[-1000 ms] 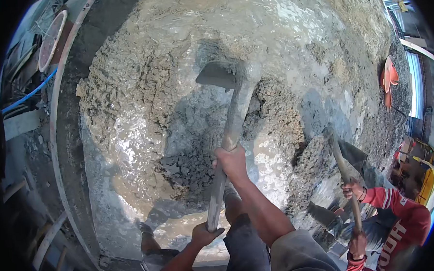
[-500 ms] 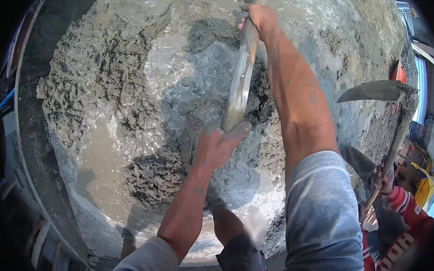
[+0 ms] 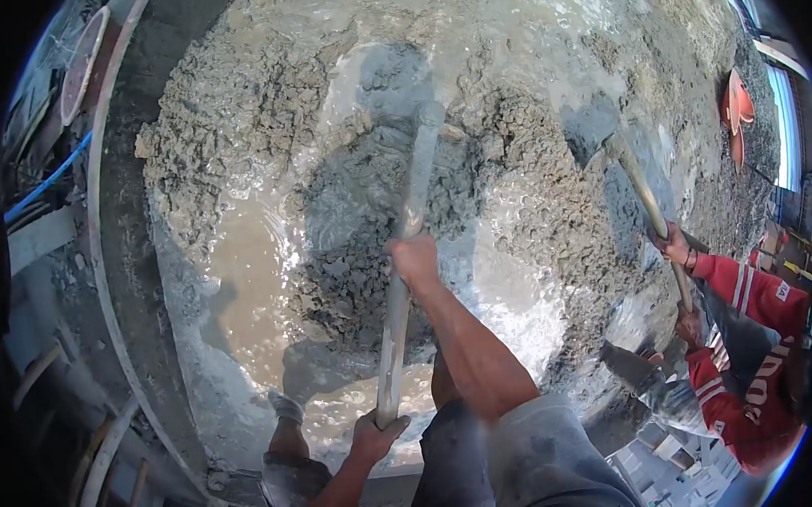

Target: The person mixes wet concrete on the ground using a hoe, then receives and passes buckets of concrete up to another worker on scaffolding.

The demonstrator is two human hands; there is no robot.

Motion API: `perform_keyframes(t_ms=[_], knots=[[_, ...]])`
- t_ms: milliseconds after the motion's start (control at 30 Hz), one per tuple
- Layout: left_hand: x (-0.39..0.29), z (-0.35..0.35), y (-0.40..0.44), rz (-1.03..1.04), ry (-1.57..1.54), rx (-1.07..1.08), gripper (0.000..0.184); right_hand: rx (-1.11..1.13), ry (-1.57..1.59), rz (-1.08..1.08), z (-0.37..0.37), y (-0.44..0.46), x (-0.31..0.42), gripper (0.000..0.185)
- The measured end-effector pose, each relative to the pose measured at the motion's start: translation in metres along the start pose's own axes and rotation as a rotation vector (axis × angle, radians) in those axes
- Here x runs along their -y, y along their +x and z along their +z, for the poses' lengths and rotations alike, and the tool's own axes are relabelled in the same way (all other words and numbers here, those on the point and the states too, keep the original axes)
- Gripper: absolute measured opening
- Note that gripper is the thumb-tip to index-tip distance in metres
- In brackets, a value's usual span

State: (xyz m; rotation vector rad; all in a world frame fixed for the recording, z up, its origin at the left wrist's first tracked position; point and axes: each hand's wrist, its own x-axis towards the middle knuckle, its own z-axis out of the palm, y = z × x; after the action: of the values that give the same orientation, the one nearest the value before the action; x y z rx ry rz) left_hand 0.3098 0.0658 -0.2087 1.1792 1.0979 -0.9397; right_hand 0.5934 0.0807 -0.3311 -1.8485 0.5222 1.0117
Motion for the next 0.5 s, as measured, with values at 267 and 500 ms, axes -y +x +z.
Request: perform_keyframes(t_ms=[267,500], knots=[[0.158,0.088,-0.077,-0.430,0.482,0.296,0.071,0.176,-0.065,0.293,-0.011,-0.179,-0.120,0.042],[-0.056,0.065,0.036,-0.017,0.238,-0.030,0.061,0.105,0.152,-0.090,-0.071,-0.039,0.074,0.019]])
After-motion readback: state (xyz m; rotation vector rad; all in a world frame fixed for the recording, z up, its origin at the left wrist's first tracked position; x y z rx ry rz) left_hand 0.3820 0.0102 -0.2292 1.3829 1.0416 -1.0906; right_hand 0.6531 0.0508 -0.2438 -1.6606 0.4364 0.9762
